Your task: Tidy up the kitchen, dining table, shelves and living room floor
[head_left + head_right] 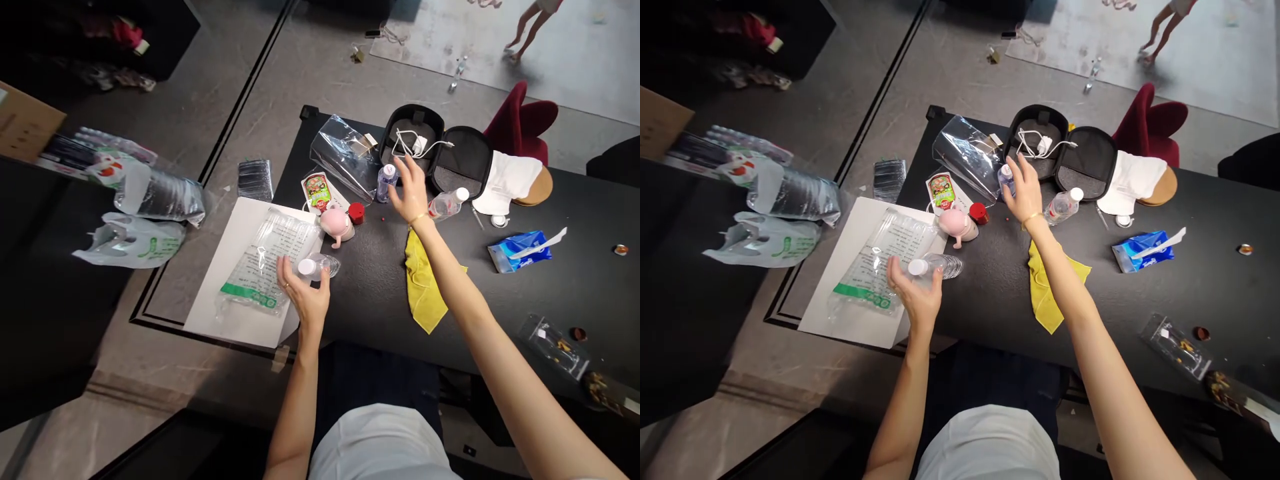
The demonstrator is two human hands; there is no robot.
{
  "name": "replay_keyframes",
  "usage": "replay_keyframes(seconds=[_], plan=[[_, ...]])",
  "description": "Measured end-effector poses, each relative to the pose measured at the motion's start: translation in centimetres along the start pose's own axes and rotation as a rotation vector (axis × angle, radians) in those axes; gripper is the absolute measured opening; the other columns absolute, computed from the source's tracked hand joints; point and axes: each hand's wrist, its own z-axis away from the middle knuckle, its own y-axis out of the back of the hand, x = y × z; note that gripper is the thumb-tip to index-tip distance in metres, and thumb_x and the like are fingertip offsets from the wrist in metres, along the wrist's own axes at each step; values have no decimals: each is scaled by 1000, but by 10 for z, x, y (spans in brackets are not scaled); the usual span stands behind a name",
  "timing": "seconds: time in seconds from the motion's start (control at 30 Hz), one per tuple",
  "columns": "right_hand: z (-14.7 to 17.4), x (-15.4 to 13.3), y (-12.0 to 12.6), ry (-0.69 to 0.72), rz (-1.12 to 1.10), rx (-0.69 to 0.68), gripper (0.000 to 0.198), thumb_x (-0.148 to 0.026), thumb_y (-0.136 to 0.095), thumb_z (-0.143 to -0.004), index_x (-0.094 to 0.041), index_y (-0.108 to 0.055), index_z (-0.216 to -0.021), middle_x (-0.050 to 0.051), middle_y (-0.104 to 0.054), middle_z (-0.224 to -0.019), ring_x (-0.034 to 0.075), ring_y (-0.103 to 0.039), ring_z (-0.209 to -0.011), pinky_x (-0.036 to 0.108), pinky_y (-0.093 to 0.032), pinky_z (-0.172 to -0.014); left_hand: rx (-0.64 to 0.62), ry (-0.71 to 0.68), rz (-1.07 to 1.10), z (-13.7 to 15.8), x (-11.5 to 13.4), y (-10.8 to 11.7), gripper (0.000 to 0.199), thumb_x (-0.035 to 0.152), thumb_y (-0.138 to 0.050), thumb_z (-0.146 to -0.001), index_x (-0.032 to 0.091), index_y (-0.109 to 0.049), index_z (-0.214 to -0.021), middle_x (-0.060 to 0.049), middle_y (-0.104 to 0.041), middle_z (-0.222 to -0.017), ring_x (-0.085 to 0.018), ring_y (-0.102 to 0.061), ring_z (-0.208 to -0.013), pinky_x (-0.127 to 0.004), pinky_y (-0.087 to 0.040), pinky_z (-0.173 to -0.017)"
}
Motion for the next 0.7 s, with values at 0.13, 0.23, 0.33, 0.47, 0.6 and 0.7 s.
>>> replay_keyframes(seconds=[0.13, 0.23, 0.33, 0.47, 0.6, 0.7], plan=[[-36, 7, -34, -54, -9, -140, 45, -31, -47, -95, -18, -48, -138, 16, -43, -145, 31, -39, -136, 55, -34, -113, 109, -64, 2, 21, 17, 15, 62, 33, -63, -86, 12, -35, -138, -28, -29, -151, -36, -25, -147, -57, -26, -116], [-26, 3, -27, -128, -12, -186, 34, -28, -48, -95, -15, -58, -124, 16, -56, -126, 28, -53, -118, 48, -43, -105, 41, -161, 111, 39, 31, 11, 43, 27, -58, -89, 15, -44, -128, -24, -43, -142, -32, -40, -140, -52, -36, -112], [9, -23, 10, -94, -21, -181, 26, -30, -53, -93, -18, -65, -112, 11, -63, -112, 25, -60, -105, 41, -48, -97, -168, -201, 227, 46, 48, -9, 43, 29, -57, -91, 17, -45, -131, -21, -49, -141, -28, -45, -137, -49, -38, -113], [58, -68, 68, -35, -170, -370, 26, -43, -64, -87, -24, -69, -104, 5, -68, -96, 21, -65, -85, 34, -52, -85, -346, -86, 342, 38, 69, -38, 85, 44, -78, -75, 17, -34, -144, -22, -38, -153, -35, -34, -145, -53, -32, -116], [64, -72, 62, -180, -593, -565, 41, -56, -67, -81, -25, -67, -109, 2, -70, -92, 17, -68, -80, 32, -57, -80, -504, 135, 507, 38, 73, -43, 77, 40, -80, -72, 18, -43, -135, -17, -64, -127, -31, -62, -119, -45, -50, -100], [34, -47, 7, -579, -867, -383, 45, -54, -59, -88, -24, -57, -122, 5, -69, -102, 16, -71, -82, 35, -61, -78, -540, 285, 554, 52, 66, -30, 61, 37, -77, -74, 19, -49, -125, -10, -72, -104, -24, -71, -94, -37, -56, -86]])
